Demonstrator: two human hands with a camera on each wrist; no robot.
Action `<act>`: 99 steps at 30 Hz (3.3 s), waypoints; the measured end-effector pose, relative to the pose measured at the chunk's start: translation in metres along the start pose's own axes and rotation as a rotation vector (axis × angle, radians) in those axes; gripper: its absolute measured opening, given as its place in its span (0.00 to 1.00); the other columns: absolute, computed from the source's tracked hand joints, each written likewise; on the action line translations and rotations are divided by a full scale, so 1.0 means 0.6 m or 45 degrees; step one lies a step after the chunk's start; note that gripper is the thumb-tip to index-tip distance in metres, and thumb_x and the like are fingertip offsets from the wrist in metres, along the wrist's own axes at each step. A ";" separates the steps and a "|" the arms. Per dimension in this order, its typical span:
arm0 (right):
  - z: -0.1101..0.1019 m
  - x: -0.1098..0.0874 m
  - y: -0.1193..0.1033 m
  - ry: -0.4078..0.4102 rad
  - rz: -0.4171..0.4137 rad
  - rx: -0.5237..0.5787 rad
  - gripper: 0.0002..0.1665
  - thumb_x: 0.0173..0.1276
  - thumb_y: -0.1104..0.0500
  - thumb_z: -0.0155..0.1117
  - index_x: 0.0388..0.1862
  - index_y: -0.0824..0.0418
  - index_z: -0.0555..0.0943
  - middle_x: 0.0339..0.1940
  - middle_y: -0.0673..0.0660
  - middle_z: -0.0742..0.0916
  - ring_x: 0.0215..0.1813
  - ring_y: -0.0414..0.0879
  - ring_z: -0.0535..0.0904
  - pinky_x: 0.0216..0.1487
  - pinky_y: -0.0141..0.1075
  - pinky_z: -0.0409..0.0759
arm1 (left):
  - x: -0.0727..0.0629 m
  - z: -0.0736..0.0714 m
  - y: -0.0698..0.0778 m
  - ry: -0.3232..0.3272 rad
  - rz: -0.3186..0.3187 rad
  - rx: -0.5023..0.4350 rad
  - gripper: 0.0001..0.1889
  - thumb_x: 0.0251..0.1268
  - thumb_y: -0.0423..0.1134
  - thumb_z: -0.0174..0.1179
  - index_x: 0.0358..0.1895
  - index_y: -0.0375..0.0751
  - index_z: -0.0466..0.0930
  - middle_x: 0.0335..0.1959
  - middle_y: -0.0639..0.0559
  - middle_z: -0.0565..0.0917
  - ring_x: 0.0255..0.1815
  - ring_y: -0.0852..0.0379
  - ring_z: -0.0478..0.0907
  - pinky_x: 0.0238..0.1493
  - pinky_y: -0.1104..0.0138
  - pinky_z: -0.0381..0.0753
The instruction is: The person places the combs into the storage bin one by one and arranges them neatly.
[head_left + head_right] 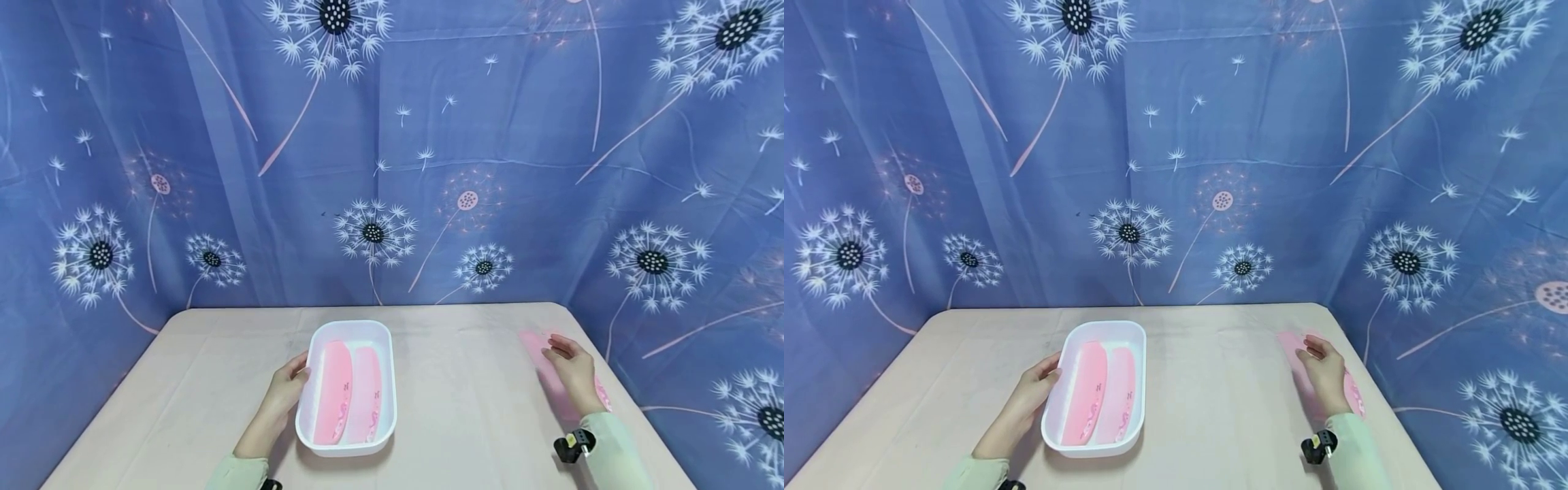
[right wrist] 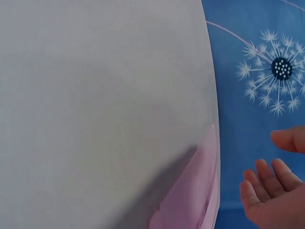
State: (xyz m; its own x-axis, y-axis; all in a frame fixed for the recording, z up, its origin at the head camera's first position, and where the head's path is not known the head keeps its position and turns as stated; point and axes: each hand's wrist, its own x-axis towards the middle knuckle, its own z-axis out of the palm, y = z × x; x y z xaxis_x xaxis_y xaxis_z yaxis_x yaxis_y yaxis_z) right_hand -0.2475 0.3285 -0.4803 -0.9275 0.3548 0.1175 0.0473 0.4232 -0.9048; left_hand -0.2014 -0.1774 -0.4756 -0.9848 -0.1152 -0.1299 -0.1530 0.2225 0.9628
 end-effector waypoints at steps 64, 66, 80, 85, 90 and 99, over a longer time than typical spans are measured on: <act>-0.017 -0.012 0.024 -0.189 0.231 -0.178 0.41 0.51 0.67 0.67 0.65 0.76 0.64 0.59 0.76 0.72 0.44 0.52 0.75 0.30 0.30 0.75 | -0.002 0.003 0.000 0.001 0.018 0.009 0.25 0.72 0.32 0.43 0.71 0.30 0.58 0.67 0.28 0.64 0.66 0.31 0.64 0.66 0.44 0.66; -0.020 -0.012 0.024 -0.213 0.234 -0.194 0.42 0.53 0.66 0.67 0.66 0.76 0.63 0.61 0.76 0.71 0.41 0.48 0.74 0.29 0.32 0.75 | -0.001 0.003 -0.001 0.003 0.017 0.006 0.25 0.72 0.31 0.43 0.71 0.30 0.59 0.67 0.28 0.64 0.66 0.31 0.64 0.66 0.44 0.66; -0.019 -0.006 0.018 -0.276 0.268 -0.139 0.44 0.51 0.68 0.63 0.68 0.76 0.61 0.56 0.76 0.70 0.29 0.47 0.69 0.23 0.34 0.71 | -0.004 0.002 0.004 0.011 0.018 0.020 0.25 0.73 0.32 0.43 0.71 0.29 0.58 0.67 0.27 0.64 0.66 0.31 0.63 0.66 0.44 0.65; -0.022 -0.008 0.014 -0.307 0.261 -0.141 0.43 0.53 0.67 0.63 0.69 0.75 0.59 0.57 0.76 0.70 0.38 0.51 0.71 0.28 0.35 0.72 | -0.003 0.003 0.004 0.012 0.017 0.025 0.25 0.72 0.31 0.44 0.71 0.29 0.58 0.67 0.27 0.64 0.67 0.31 0.62 0.66 0.44 0.64; -0.023 -0.011 0.015 -0.280 0.283 -0.083 0.37 0.60 0.65 0.57 0.68 0.75 0.61 0.36 0.61 0.76 0.23 0.43 0.67 0.20 0.34 0.69 | -0.002 0.003 0.003 0.016 0.017 0.027 0.25 0.72 0.31 0.44 0.70 0.30 0.59 0.67 0.28 0.65 0.67 0.31 0.63 0.66 0.44 0.64; -0.019 -0.011 0.016 -0.146 0.244 0.072 0.31 0.60 0.70 0.49 0.62 0.82 0.64 0.24 0.52 0.74 0.19 0.37 0.66 0.18 0.28 0.68 | -0.002 0.003 0.005 0.021 0.024 0.029 0.25 0.72 0.31 0.44 0.70 0.30 0.59 0.66 0.28 0.66 0.66 0.31 0.63 0.66 0.44 0.64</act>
State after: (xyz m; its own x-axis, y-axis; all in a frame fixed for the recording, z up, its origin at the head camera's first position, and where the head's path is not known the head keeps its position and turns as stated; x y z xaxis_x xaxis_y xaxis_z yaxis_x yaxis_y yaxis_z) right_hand -0.2365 0.3394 -0.4850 -0.9399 0.3255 -0.1033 0.2089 0.3086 -0.9280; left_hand -0.2008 -0.1752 -0.4731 -0.9861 -0.1268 -0.1074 -0.1363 0.2469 0.9594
